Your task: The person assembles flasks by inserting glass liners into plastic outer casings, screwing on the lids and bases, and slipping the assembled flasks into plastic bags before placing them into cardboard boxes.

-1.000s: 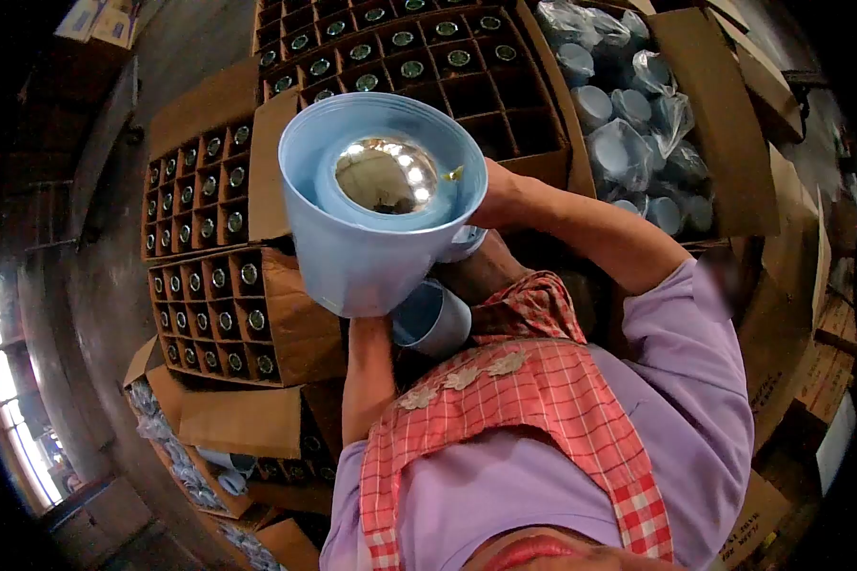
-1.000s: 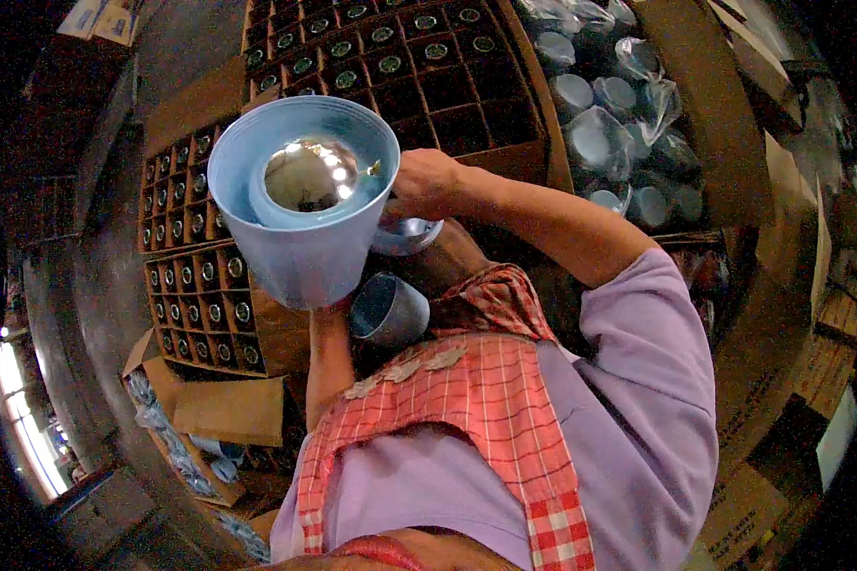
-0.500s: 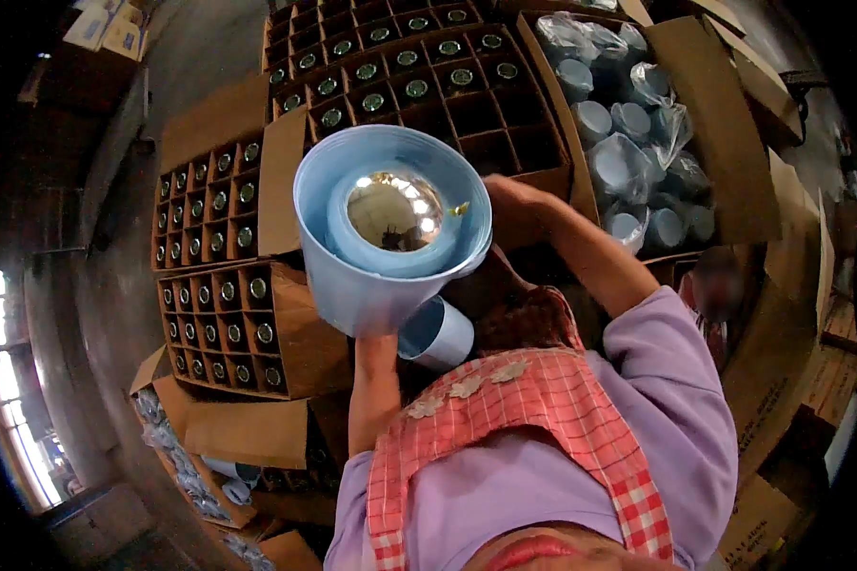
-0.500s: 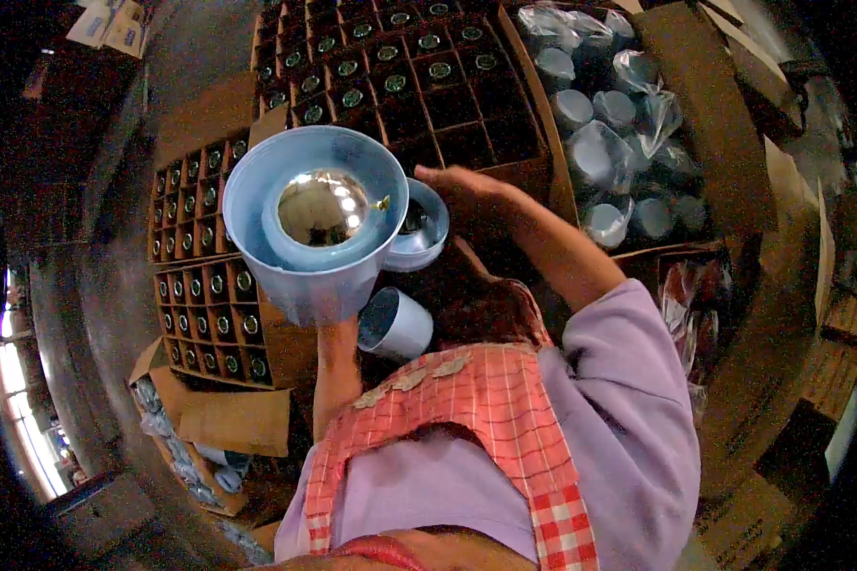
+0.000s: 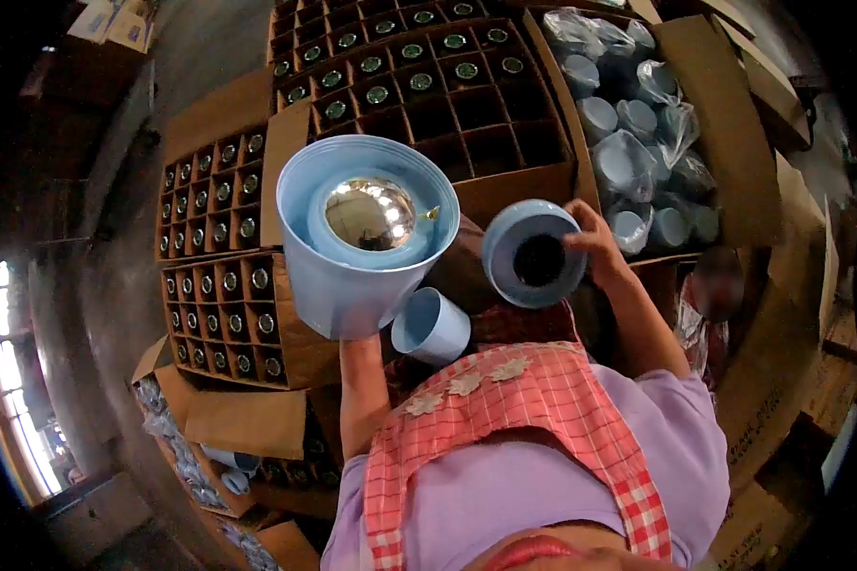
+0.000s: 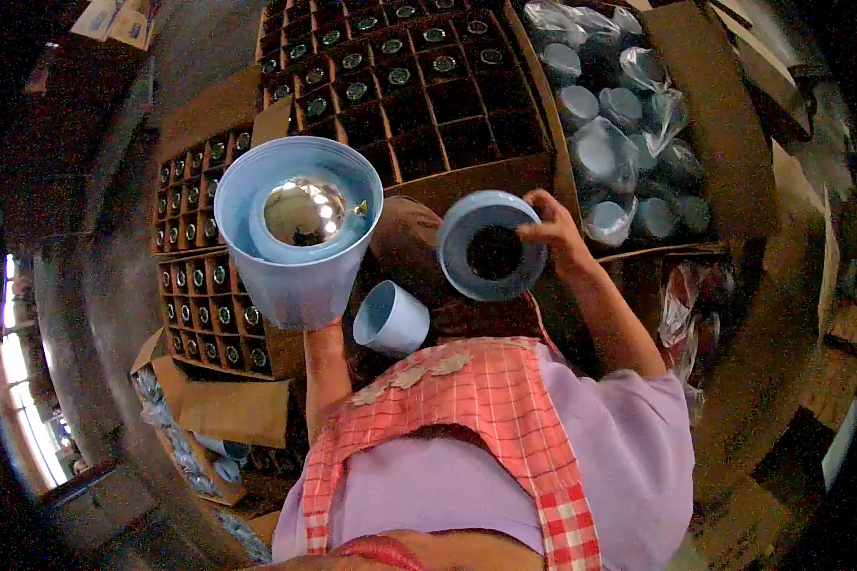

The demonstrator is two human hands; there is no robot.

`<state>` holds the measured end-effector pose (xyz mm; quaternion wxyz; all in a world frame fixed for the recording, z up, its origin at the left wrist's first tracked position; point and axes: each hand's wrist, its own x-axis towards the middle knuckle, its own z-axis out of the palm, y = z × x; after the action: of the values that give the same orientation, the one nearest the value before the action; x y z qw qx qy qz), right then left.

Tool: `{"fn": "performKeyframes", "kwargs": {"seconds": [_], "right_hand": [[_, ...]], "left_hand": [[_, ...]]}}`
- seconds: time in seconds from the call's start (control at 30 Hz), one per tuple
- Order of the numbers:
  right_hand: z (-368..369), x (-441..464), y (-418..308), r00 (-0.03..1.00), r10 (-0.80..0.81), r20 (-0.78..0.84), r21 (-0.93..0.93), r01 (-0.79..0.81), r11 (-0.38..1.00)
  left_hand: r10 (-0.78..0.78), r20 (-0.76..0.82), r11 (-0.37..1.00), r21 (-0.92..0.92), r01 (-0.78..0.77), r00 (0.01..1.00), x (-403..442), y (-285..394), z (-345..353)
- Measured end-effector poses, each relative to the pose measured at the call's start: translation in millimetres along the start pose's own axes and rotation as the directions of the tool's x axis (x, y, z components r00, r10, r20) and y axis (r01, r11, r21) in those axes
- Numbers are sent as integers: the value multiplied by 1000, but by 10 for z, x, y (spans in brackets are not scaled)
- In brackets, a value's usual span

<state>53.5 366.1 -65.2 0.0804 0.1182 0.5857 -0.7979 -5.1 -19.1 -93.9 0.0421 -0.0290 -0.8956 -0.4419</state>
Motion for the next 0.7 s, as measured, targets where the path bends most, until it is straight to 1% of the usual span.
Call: {"fn": "performKeyframes", "kwargs": {"seconds": [0.03,0.13,0.23,0.27,0.33,0.37,0.47,0.5,0.57,0.63,0.7], "right_hand": [[39,-152,-43,999,-5,-45,-90,1,996],[35,-414,-39,995,88,-45,242,-75,967],[61,-609,-68,972,236,10,344,-225,912],[-19,-614,61,971,239,12,273,-233,933],[9,-702,-9,983,178,54,8,-178,984],[-48,-692,33,963,237,131,108,-251,962],[68,-671,-77,959,256,-123,399,-188,897],[77,-566,-156,955,233,-181,509,-112,853],[46,-371,-222,969,57,-239,563,91,822],[325,-170,-450,941,-107,-321,488,262,833],[516,49,-500,921,-297,-251,293,365,884]], "left_hand": [[-30,-15,995,-96,28,999,-9,-13,-27],[-133,-40,925,-365,109,990,-30,-33,-150],[-201,-41,836,-528,149,979,-76,-24,-252],[-214,-37,811,-563,156,976,-93,-30,-273],[-236,-31,773,-612,168,971,-147,-34,-297],[-240,-26,757,-630,170,971,-164,-31,-312],[-263,-4,710,-678,191,965,-225,-25,-320],[-266,3,698,-689,195,964,-239,-26,-317],[-270,26,671,-711,208,963,-257,-12,-312],[-275,51,643,-733,223,960,-299,4,-301],[-280,79,614,-752,241,957,-337,17,-290]]}}
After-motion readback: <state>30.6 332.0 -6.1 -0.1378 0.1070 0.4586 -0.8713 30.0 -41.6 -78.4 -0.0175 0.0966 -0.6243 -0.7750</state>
